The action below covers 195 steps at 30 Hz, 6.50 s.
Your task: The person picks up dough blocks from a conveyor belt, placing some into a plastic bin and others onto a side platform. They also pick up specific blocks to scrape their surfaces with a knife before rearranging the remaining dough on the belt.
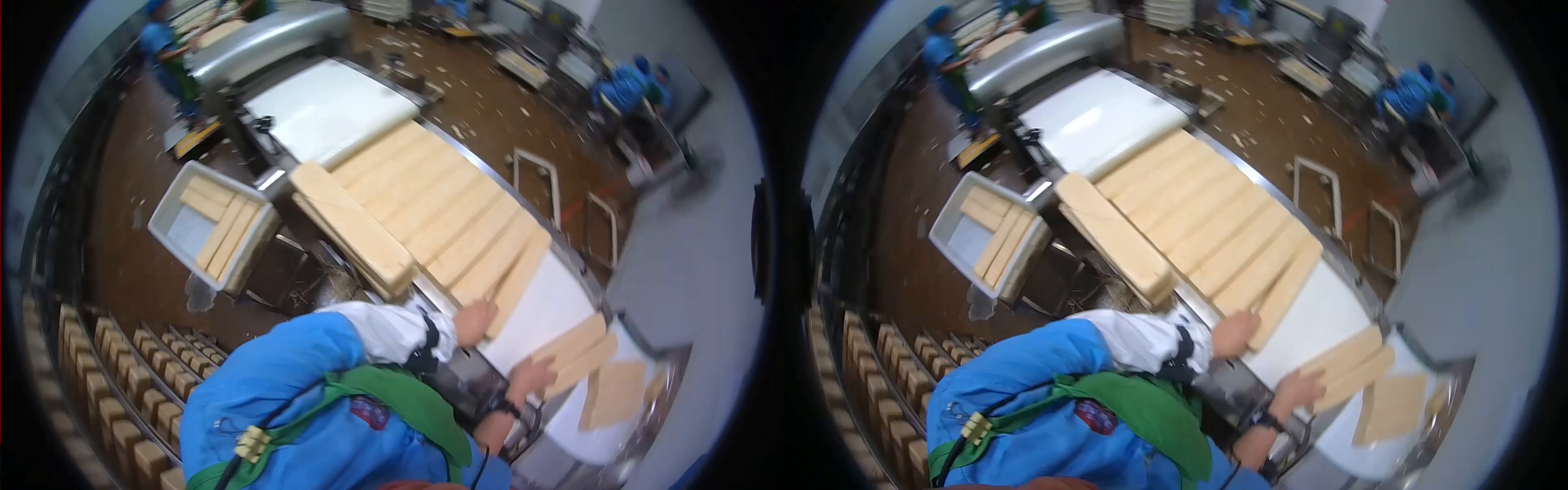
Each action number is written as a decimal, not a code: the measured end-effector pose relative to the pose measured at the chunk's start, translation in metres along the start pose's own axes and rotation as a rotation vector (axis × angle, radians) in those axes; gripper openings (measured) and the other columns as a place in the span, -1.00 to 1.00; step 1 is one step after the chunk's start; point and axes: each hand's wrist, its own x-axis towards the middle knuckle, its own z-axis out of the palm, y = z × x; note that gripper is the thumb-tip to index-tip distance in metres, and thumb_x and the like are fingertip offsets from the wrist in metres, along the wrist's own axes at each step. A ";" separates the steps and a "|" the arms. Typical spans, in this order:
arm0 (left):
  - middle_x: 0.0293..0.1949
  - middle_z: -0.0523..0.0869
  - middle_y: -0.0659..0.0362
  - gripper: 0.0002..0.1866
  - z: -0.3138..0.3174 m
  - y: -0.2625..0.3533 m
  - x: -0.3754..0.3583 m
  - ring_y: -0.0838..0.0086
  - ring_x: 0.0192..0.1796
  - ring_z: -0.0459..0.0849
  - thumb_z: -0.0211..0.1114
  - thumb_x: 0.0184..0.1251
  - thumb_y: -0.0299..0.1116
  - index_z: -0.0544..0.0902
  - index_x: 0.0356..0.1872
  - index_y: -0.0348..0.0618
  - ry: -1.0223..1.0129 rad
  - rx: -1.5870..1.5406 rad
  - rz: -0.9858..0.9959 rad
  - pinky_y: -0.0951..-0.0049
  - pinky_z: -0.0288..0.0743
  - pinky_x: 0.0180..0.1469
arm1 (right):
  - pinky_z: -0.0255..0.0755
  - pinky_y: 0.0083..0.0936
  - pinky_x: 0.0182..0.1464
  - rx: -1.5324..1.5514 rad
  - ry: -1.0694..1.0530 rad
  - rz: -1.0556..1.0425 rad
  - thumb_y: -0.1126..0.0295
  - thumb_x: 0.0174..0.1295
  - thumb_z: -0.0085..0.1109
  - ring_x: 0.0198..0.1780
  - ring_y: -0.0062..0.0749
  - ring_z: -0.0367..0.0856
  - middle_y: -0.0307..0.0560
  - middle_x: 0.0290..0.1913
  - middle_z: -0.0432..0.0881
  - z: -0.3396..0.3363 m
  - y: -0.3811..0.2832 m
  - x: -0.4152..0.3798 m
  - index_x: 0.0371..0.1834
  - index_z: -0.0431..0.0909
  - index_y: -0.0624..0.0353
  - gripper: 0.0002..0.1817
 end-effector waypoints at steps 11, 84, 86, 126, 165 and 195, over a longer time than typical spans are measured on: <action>-0.25 0.62 -0.01 -0.82 0.008 0.022 0.004 0.11 -0.12 0.63 0.26 0.12 -0.35 0.59 -0.28 -0.20 0.063 0.173 0.497 0.17 0.51 -0.10 | 0.51 -0.20 0.26 1.876 -0.967 0.229 0.31 0.46 0.18 0.27 -0.14 0.56 0.03 0.30 0.57 -0.040 0.020 -0.004 0.48 0.31 0.23 -0.43; -0.31 0.59 0.05 -0.62 -0.038 -0.009 -0.004 0.12 -0.14 0.62 0.46 0.01 -0.34 0.69 -0.06 -0.08 0.063 0.329 0.258 0.13 0.52 -0.11 | 0.45 -0.12 0.33 1.814 -0.509 0.348 0.07 0.34 0.29 0.30 -0.03 0.57 0.21 0.32 0.55 -0.010 0.090 0.027 0.53 0.25 0.32 -0.19; -0.32 0.59 0.05 -0.63 -0.038 -0.010 -0.005 0.12 -0.15 0.62 0.42 0.04 -0.36 0.69 -0.06 -0.08 0.066 0.340 0.260 0.13 0.52 -0.10 | 0.56 -0.25 0.23 2.401 -0.769 0.605 0.30 0.50 0.15 0.22 -0.15 0.65 0.03 0.28 0.61 -0.024 0.094 0.023 0.49 0.30 0.34 -0.42; -0.06 0.79 0.00 -0.35 -0.069 -0.078 -0.110 0.37 -0.07 0.75 0.40 0.40 0.04 0.56 0.29 -0.27 -0.730 -0.463 0.042 0.34 0.62 0.00 | 0.49 -0.18 0.24 1.465 -0.904 0.023 0.20 0.51 0.14 0.24 -0.14 0.56 0.06 0.34 0.52 -0.009 0.076 0.026 0.45 0.31 0.28 -0.43; 0.20 0.65 -0.13 -0.48 -0.031 -0.339 -0.219 0.00 0.19 0.66 0.20 0.26 0.02 0.69 0.18 0.04 -0.787 0.229 -0.901 0.11 0.51 0.26 | 0.11 -0.08 0.56 0.129 -0.149 -0.027 -0.04 0.33 0.26 0.47 0.29 0.30 0.53 0.41 0.36 0.034 0.203 0.048 0.41 0.29 0.58 -0.12; -0.39 0.76 0.19 -0.84 -0.041 -0.296 -0.333 0.51 -0.41 0.65 0.41 0.28 -0.37 0.79 -0.21 -0.24 0.040 -0.462 -1.006 0.44 0.53 -0.32 | 0.50 -0.28 0.17 0.734 -0.652 -0.121 0.11 0.38 0.30 0.19 -0.15 0.62 0.17 0.24 0.61 0.004 0.069 0.111 0.47 0.37 0.30 -0.30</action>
